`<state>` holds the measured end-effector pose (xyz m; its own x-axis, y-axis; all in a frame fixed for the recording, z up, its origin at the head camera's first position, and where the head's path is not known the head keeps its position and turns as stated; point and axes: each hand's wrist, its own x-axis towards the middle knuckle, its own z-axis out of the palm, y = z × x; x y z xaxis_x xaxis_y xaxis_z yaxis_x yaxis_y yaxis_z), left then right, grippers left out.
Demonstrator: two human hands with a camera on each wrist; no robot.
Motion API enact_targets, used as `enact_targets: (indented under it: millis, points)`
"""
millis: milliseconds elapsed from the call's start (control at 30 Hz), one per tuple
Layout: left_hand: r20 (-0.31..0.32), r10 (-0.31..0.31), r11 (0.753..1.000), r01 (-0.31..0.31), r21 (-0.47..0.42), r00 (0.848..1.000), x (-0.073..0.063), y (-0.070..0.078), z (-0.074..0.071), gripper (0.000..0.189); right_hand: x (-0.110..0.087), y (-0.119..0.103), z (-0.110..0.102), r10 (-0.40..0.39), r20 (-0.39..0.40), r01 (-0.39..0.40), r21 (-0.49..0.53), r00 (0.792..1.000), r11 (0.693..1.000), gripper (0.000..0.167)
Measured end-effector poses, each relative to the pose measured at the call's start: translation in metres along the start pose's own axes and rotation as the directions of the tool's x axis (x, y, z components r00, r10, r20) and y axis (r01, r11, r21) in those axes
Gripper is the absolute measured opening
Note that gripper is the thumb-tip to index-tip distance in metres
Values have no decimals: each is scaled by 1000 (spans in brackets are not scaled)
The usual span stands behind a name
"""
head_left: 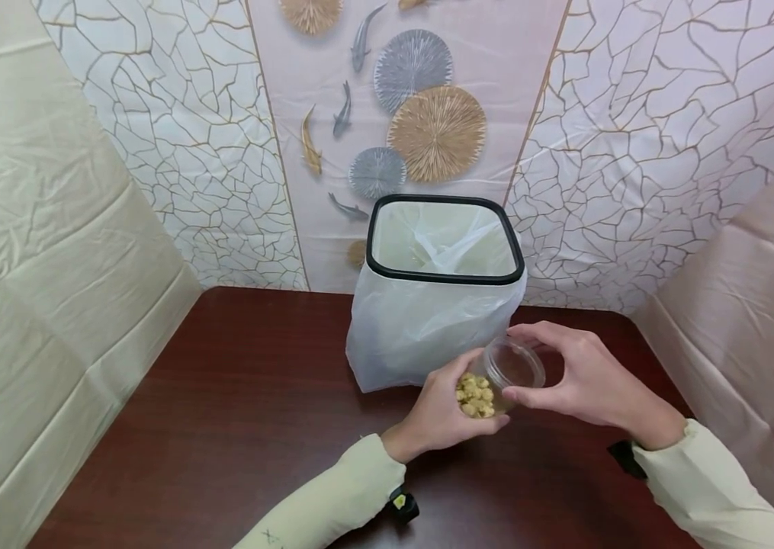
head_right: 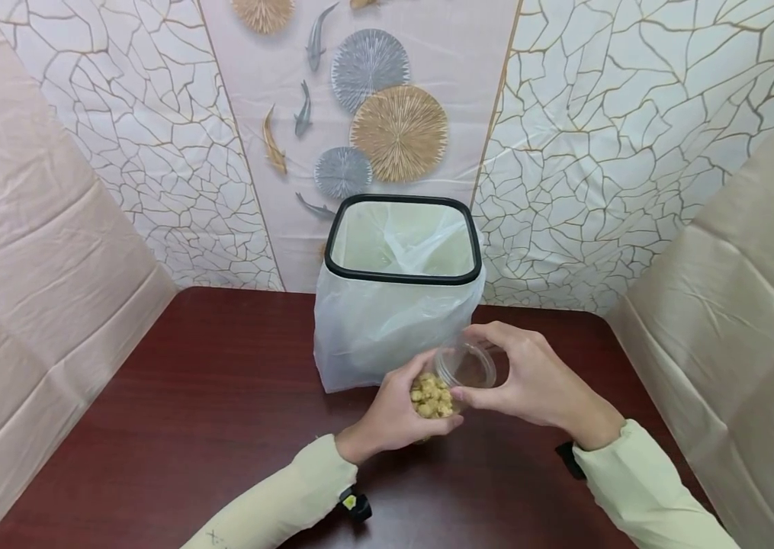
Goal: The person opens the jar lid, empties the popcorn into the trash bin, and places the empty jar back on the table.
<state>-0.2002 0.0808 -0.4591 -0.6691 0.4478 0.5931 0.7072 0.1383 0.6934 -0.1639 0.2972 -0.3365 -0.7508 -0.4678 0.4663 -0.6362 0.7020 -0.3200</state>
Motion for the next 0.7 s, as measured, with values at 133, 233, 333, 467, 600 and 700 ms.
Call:
enact_targets:
  millis: [133,233,333,467,600,700]
  points:
    - [2,33,997,-33,66,999,-10,0,-16,90,2,-6,8,-38,31,37,37,999,999,69]
    - [4,58,990,-58,126,998,-15,-1,-26,89,4,-11,14,-50,57,47,39,997,998,72]
    - [11,64,986,-65,152,998,-20,-1,-33,88,5,-15,19,-45,79,42,42,996,998,75]
    - [22,74,982,-76,175,997,-27,1,-40,87,5,-19,26,-31,99,25,61,995,998,76]
    - [26,62,979,-66,195,998,-31,1,-45,87,5,-23,32,-19,100,14,51,995,999,75]
    - [29,36,982,-41,185,999,-33,2,-48,85,5,-25,35,-12,82,11,19,997,1000,72]
